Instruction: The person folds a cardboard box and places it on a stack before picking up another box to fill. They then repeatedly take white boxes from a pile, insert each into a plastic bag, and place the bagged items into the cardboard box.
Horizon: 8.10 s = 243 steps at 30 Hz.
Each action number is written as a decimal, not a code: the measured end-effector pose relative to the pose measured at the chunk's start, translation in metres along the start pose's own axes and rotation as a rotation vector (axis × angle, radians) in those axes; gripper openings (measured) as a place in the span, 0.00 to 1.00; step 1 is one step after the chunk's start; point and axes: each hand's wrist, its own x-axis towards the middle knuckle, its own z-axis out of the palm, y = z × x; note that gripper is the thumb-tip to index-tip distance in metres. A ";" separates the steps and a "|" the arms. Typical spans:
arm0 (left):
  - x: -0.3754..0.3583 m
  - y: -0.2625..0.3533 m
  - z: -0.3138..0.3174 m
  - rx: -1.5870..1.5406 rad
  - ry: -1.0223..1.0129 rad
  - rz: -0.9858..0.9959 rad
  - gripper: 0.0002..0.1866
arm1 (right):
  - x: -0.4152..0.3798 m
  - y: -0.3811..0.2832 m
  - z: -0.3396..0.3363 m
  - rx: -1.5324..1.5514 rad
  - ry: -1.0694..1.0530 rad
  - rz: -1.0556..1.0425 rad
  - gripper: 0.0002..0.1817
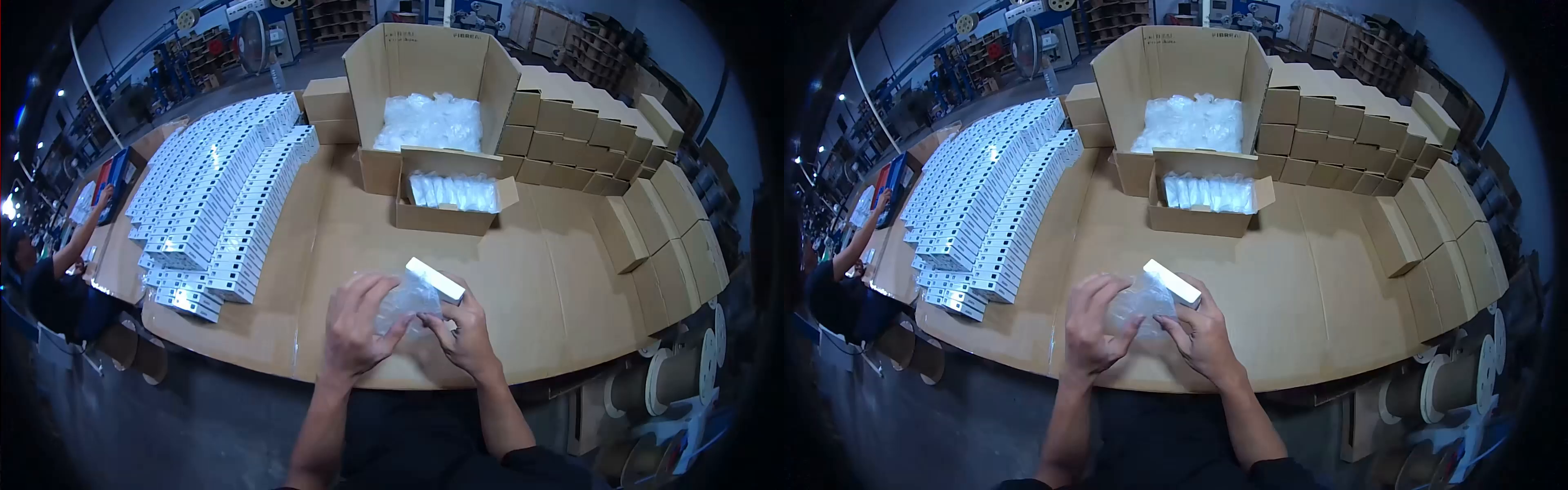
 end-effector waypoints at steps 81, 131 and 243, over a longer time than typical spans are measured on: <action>-0.063 -0.028 0.022 -0.622 -0.315 -0.714 0.40 | 0.059 0.025 -0.014 0.414 -0.343 -0.172 0.08; -0.100 -0.055 0.050 -0.863 0.145 -0.896 0.22 | -0.017 0.037 0.076 0.864 0.217 0.551 0.07; 0.055 -0.199 0.116 -0.366 -0.432 -0.249 0.28 | 0.161 0.119 0.085 -0.846 -0.011 0.053 0.13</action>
